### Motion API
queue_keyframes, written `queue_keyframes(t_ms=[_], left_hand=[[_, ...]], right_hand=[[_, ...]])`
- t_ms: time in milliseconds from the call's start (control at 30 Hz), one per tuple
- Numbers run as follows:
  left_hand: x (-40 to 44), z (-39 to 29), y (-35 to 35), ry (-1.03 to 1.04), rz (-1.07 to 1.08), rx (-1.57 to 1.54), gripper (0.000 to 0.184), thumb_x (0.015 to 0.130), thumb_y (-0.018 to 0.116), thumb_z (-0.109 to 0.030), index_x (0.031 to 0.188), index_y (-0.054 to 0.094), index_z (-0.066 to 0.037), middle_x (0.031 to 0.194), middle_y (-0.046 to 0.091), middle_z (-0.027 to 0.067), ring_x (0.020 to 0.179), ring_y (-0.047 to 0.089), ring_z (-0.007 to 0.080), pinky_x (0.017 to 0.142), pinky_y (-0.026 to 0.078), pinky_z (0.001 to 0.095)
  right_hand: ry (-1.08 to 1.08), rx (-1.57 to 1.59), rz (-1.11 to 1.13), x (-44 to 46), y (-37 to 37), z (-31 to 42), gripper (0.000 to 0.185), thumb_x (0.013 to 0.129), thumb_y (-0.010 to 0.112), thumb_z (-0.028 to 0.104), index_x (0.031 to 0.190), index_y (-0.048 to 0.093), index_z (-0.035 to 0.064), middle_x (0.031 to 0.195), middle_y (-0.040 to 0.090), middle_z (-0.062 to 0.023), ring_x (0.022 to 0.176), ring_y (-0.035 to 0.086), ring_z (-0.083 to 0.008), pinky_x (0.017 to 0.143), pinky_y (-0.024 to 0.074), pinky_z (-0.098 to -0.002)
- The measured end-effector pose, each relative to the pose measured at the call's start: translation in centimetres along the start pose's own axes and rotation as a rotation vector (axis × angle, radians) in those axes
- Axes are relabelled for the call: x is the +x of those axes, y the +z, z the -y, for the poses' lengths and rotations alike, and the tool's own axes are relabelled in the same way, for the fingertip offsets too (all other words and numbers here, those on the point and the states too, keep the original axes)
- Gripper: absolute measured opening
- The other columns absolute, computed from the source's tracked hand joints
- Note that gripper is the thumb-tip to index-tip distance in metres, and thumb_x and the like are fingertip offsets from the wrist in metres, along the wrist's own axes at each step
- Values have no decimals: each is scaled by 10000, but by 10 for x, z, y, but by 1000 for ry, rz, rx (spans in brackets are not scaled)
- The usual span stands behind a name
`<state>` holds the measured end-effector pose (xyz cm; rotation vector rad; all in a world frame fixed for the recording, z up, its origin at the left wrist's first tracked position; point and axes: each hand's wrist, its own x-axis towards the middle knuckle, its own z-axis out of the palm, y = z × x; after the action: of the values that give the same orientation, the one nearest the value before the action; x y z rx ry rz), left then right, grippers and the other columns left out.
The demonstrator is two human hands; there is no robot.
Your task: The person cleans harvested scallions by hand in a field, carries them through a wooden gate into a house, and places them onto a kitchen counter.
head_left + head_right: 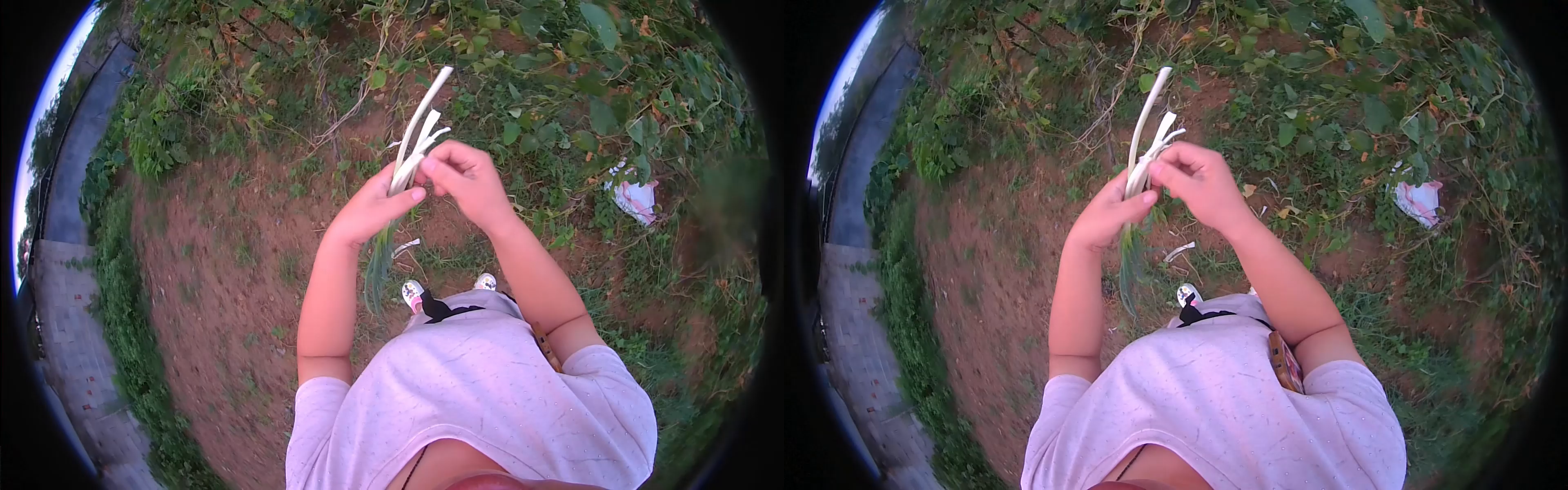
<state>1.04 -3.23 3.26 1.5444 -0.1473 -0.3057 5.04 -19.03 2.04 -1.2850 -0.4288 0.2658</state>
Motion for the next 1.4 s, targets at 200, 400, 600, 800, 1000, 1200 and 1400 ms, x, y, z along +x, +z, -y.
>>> queue_keyframes(t_ms=[200, 400, 600, 800, 1000, 1200, 1400], left_hand=[[-4, 13, -19, -76, -7, -250, 243, 857, 458, -239, 994, 469, -38, 744, 456, 2, 554, 375, 65, 495, 303, 180], [5, 12, -29, 36, -205, -560, 152, 872, 439, -199, 907, 471, -55, 848, 524, 93, 618, 446, 134, 549, 388, 266], [10, 6, -31, 157, -225, -585, 155, 886, 426, -203, 927, 467, -60, 913, 560, 126, 701, 511, 148, 620, 427, 263], [8, -16, -33, 233, -257, -590, 138, 883, 432, -188, 933, 471, -65, 921, 571, 147, 682, 513, 152, 619, 438, 267], [0, -25, -63, 363, 38, -737, 278, 922, 320, -297, 780, 439, -89, 580, 433, -8, 430, 298, 38, 373, 274, 166], [-8, -33, -91, 674, 504, -838, 357, 835, 478, -435, 670, 418, -124, 474, 472, -54, 331, 257, 17, 339, 199, 175], [-14, -38, -99, 774, 537, -814, 387, 807, 536, -424, 598, 391, -133, 464, 481, -52, 298, 247, 10, 298, 147, 184]], right_hand=[[-116, 272, -403, 13, -5, 18, 154, 798, 548, 82, 939, 519, 27, 777, 551, -26, 639, 505, -60, 555, 410, -195], [139, -64, -126, 2, -12, -12, 250, 776, 596, 97, 1000, 528, 10, 888, 558, -62, 764, 532, -101, 671, 437, -238], [-69, -297, -56, -7, 10, -23, 187, 782, 595, 131, 904, 566, -8, 737, 563, -38, 656, 529, -90, 585, 428, -235], [-263, -478, -95, -6, 22, -15, 126, 778, 560, 117, 798, 542, -6, 775, 515, -100, 698, 530, -200, 621, 419, -269], [-216, -376, -227, 5, 7, -18, 183, 845, 467, 155, 841, 556, -4, 820, 560, -79, 777, 542, -174, 728, 413, -279], [54, -141, 149, 1, 14, -22, 296, 890, 409, 185, 1072, 538, -9, 1017, 588, -80, 967, 534, -160, 859, 389, -288], [41, -178, 290, -1, 20, -24, 314, 901, 379, 195, 1083, 529, -13, 975, 597, -92, 938, 542, -158, 856, 390, -285]])
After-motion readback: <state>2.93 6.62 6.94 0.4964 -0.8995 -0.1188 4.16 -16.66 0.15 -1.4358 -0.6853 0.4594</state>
